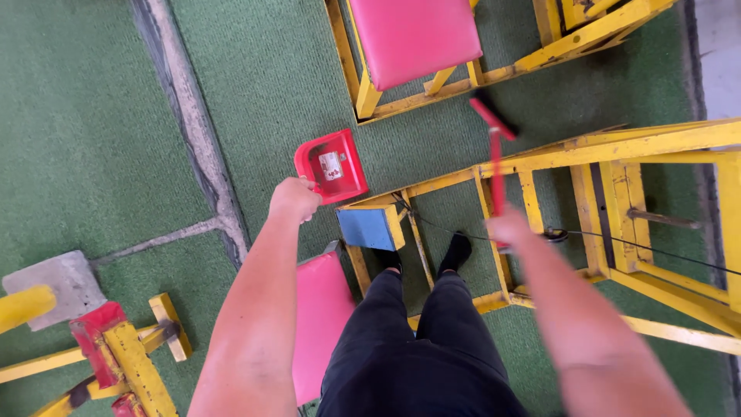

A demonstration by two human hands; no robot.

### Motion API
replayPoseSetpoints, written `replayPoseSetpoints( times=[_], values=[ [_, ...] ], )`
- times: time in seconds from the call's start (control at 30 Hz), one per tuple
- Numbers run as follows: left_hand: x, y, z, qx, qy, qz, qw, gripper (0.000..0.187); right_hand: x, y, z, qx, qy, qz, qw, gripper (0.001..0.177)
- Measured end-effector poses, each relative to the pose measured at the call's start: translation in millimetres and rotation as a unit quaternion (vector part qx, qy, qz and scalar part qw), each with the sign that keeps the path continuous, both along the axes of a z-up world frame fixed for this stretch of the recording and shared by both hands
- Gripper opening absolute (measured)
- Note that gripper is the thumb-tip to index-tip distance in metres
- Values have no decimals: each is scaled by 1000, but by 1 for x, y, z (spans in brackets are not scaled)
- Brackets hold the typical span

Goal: Sweeping a green turf floor in a gym using a broom and a red dustpan.

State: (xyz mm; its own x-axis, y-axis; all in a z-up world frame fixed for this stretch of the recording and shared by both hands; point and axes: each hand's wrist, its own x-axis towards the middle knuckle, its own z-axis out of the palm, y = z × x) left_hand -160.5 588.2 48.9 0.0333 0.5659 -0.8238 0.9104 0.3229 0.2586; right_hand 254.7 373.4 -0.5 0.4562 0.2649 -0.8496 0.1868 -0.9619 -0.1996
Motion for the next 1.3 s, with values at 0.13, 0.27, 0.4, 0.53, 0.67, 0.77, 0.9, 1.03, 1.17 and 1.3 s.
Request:
replayPoseSetpoints(
  times=[0.13,0.27,0.4,0.53,0.67,0.77,0.9,1.03,1.17,1.3],
  values=[
    [3,4,1,4,-7,18,1000,55,-136,-26,-35,-51,-28,242,969,65],
    [7,7,-22,13,1,-16,1000,51,-153,-111,-70,107,47,406,907,84],
    [3,10,-29,63,56,-261,962,31,-93,-59,83,20,216,167,962,72],
    [-5,5,-15,34,22,-129,991,28,-22,-72,142,-31,245,42,968,67],
    [-13,-15,-5,26,22,-95,995,36,116,-141,59,-42,-50,361,930,64],
    [-13,-20,3,12,10,5,1000,49,120,-104,97,-59,-134,369,918,61],
    [2,-27,18,2,10,16,1000,54,134,-91,64,-99,-12,25,995,43],
    [11,-34,-3,27,7,-9,1000,51,81,-84,-15,-45,39,-52,997,29],
    [12,-29,-45,93,16,-98,991,55,-39,-93,-16,-59,55,-3,997,34],
    [35,-24,-13,27,40,-102,994,60,-82,-113,56,-78,167,-26,982,48]
  ],
)
